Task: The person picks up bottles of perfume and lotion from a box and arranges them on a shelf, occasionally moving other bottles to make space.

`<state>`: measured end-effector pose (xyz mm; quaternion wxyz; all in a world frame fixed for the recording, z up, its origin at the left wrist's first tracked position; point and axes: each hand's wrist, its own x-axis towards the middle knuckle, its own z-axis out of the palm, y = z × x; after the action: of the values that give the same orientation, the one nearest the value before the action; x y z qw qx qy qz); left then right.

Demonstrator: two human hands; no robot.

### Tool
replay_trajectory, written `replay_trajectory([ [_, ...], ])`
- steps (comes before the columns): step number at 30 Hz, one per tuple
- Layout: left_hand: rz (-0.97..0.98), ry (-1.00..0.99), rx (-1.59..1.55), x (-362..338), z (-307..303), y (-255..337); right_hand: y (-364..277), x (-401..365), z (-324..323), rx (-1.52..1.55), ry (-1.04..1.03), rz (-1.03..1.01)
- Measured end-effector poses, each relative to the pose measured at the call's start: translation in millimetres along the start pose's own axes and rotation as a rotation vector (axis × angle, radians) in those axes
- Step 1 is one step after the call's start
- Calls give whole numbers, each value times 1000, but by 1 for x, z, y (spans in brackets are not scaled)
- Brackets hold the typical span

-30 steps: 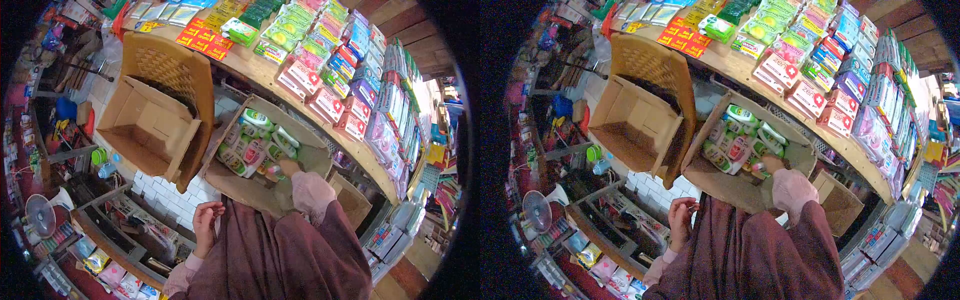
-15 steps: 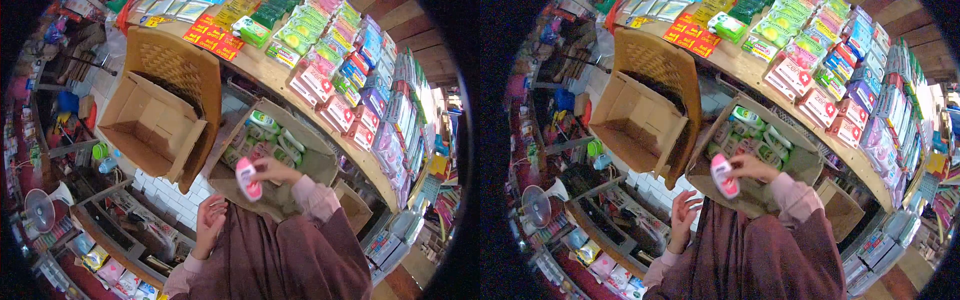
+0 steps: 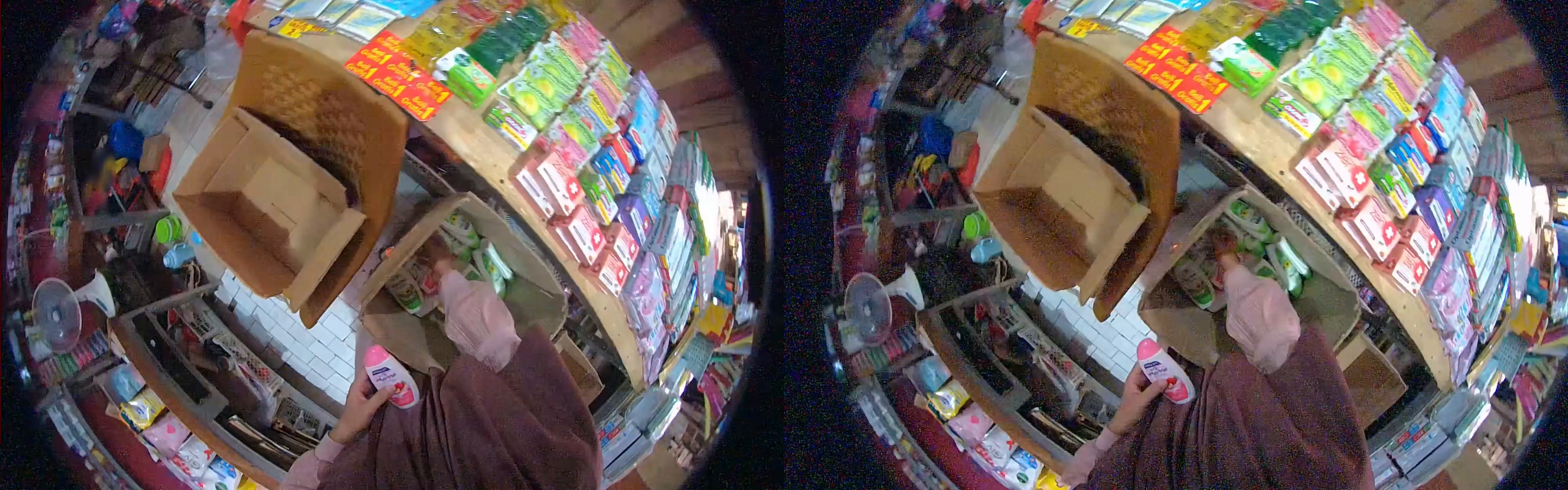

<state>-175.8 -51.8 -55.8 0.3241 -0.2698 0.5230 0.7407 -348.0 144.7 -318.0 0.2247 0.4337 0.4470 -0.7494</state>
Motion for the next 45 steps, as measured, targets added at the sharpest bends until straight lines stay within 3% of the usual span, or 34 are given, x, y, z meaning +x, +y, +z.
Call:
replay_trajectory([
  [10, 153, 214, -170, -45, -24, -43, 64, 69, 21, -214, 214, -265],
  [14, 230, 226, -262, -65, -31, -73, 67, 87, -1, -457, 341, -548],
  [18, 284, 259, -302, -95, -32, -97, 56, 84, -23, -599, 468, -998],
  [19, 315, 274, -297, -105, -33, -109, 50, 74, -24, -450, 422, -944],
  [20, 351, 290, -293, -115, -34, -121, 34, 48, -16, -192, 311, -679],
  [21, 384, 309, -311, -126, -36, -134, 25, 33, -9, -85, 313, -737],
  [23, 457, 345, -352, -153, -38, -167, 6, -10, -9, -282, 158, -1070],
  [26, 506, 422, -421, -201, -35, -217, -18, -186, 45, -162, -191, -1069],
  [29, 632, 513, -533, -256, -23, -272, 7, -329, 98, -123, -635, -1104],
  [31, 712, 590, -625, -298, -15, -319, 51, -401, 127, -176, -952, -993],
  [33, 738, 855, -565, -341, -3, -349, 117, -477, 144, -239, -1247, -840],
  [35, 988, 857, -718, -384, 11, -368, 190, -537, 148, -294, -1517, -653],
  [36, 1010, 1026, -724, -408, 20, -370, 226, -570, 144, -304, -1645, -525],
  [39, 1183, 1211, -894, -453, 36, -397, 314, -649, 119, -390, -1973, -123],
  [43, 1410, 1072, -1129, -489, 38, -419, 381, -724, 94, -550, -2259, 324],
  [45, 1463, 1019, -1033, -505, 31, -427, 403, -746, 89, -713, -2345, 475],
])
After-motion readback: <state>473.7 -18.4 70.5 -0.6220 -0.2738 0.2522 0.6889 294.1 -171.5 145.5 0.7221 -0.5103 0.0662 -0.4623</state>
